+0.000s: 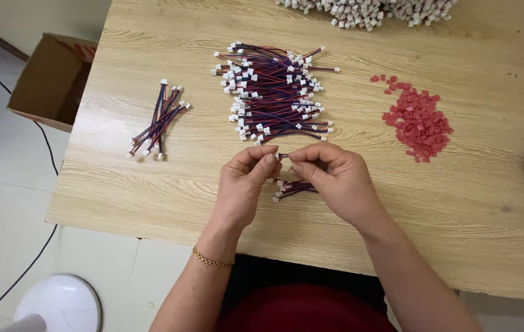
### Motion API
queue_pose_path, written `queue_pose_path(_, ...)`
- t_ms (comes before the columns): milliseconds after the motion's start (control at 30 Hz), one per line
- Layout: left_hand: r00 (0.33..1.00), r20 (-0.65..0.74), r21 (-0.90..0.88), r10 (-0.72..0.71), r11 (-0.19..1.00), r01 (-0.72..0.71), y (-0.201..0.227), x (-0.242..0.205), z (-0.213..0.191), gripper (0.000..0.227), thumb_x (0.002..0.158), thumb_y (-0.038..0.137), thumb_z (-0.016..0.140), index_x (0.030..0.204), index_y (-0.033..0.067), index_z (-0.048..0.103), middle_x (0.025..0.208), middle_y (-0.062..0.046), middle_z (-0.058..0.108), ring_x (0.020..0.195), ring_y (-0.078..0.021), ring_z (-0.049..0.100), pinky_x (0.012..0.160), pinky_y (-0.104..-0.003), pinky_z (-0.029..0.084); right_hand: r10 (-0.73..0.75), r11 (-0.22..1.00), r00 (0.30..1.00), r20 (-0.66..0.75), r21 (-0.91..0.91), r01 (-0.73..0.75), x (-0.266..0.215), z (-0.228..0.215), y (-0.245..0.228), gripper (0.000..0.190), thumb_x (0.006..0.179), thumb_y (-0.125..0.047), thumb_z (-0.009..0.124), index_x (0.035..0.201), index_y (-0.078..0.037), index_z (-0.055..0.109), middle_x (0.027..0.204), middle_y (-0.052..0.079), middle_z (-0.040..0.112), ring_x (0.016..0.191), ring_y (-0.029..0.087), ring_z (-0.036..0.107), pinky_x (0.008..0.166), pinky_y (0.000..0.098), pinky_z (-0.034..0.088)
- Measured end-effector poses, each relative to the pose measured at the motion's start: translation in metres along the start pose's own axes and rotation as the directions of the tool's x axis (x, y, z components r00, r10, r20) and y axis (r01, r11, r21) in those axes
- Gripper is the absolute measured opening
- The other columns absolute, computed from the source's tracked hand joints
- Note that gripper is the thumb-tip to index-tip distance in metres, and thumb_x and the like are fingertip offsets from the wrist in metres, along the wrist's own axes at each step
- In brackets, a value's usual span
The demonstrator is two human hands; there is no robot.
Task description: Attaching small red plastic clips to wire bundles on a factory worktable
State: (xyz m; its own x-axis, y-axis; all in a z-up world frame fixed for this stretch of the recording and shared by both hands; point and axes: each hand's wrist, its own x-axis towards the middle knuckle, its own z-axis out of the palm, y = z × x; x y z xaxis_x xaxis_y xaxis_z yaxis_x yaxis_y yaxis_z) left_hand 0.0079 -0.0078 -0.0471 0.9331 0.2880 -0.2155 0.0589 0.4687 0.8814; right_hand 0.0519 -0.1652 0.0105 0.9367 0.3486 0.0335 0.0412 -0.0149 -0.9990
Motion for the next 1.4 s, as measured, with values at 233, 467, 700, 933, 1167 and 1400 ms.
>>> queue_pose_path(233, 0.999, 0.014, -0.042, 0.052, 0.998, -0.051, -0.003, 0.002, 0.003, 0.03, 0.088, 0.007, 0.07, 0.117, 0.0032, 0.061, 0.086, -0.007, 0.068, 0.079, -0.0111, 0.066, 0.072, -0.022, 0.057, -0.044, 0.983, 0.999, -0.015, -0.177, 0.041, 0.001, 0.005, -0.012, 0.02, 0.084, 0.003, 0.071, 0.103, -0.003, 0.069, 0.082, 0.006, 0.067, 0.076, 0.01, 0.061, 0.071, 0.0277, 0.054)
queue_pose_path(467, 0.999, 0.024, -0.054, 0.049, 0.997, -0.048, -0.002, -0.003, 0.009, 0.033, 0.088, 0.002, 0.067, 0.12, 0.0017, 0.058, 0.083, -0.011, 0.068, 0.076, -0.0138, 0.066, 0.069, -0.024, 0.057, -0.389, 0.698, 0.915, 0.102, -0.616, 0.365, 0.005, -0.002, -0.013, 0.014, 0.081, -0.012, 0.077, 0.095, -0.016, 0.074, 0.088, 0.001, 0.066, 0.091, 0.023, 0.06, 0.084, 0.0365, 0.044)
queue_pose_path(700, 0.998, 0.058, -0.146, 0.031, 0.989, -0.023, 0.001, -0.009, 0.014, 0.031, 0.089, 0.0, 0.065, 0.119, 0.0011, 0.057, 0.078, -0.01, 0.066, 0.072, -0.0144, 0.067, 0.067, -0.023, 0.057, -0.273, 0.886, 0.961, 0.039, -0.38, 0.267, 0.002, 0.001, -0.002, 0.015, 0.08, -0.005, 0.077, 0.094, -0.011, 0.076, 0.083, 0.007, 0.066, 0.078, 0.018, 0.064, 0.075, 0.0298, 0.05)
queue_pose_path(933, 0.995, 0.089, -0.129, 0.041, 0.991, -0.029, 0.002, -0.007, 0.015, 0.03, 0.089, 0.0, 0.066, 0.117, 0.0018, 0.058, 0.079, -0.009, 0.067, 0.074, -0.0142, 0.067, 0.066, -0.022, 0.056, -0.287, 0.916, 0.958, 0.001, -0.294, 0.275, -0.001, 0.002, 0.006, 0.017, 0.08, -0.004, 0.078, 0.096, -0.01, 0.077, 0.081, 0.009, 0.064, 0.075, 0.017, 0.063, 0.072, 0.0306, 0.051)
queue_pose_path(1167, 0.992, 0.086, -0.092, 0.09, 0.992, -0.082, -0.001, -0.008, 0.017, 0.028, 0.088, 0.0, 0.066, 0.115, 0.0008, 0.059, 0.078, -0.011, 0.067, 0.07, -0.0133, 0.065, 0.065, -0.023, 0.055, -0.364, 0.902, 0.93, -0.06, -0.272, 0.335, -0.01, 0.01, 0.007, 0.019, 0.084, 0.0, 0.073, 0.1, -0.009, 0.077, 0.082, 0.008, 0.062, 0.071, 0.014, 0.062, 0.067, 0.0276, 0.052)
queue_pose_path(1400, 0.993, 0.071, -0.151, 0.097, 0.985, -0.085, -0.001, -0.008, 0.021, 0.027, 0.088, 0.0, 0.066, 0.114, -0.0001, 0.061, 0.079, -0.01, 0.067, 0.071, -0.0134, 0.066, 0.064, -0.022, 0.053, -0.339, 0.923, 0.938, -0.073, -0.216, 0.317, -0.011, 0.009, -0.005, 0.016, 0.086, -0.001, 0.071, 0.1, -0.004, 0.075, 0.082, 0.013, 0.064, 0.072, 0.018, 0.065, 0.065, 0.0304, 0.053)
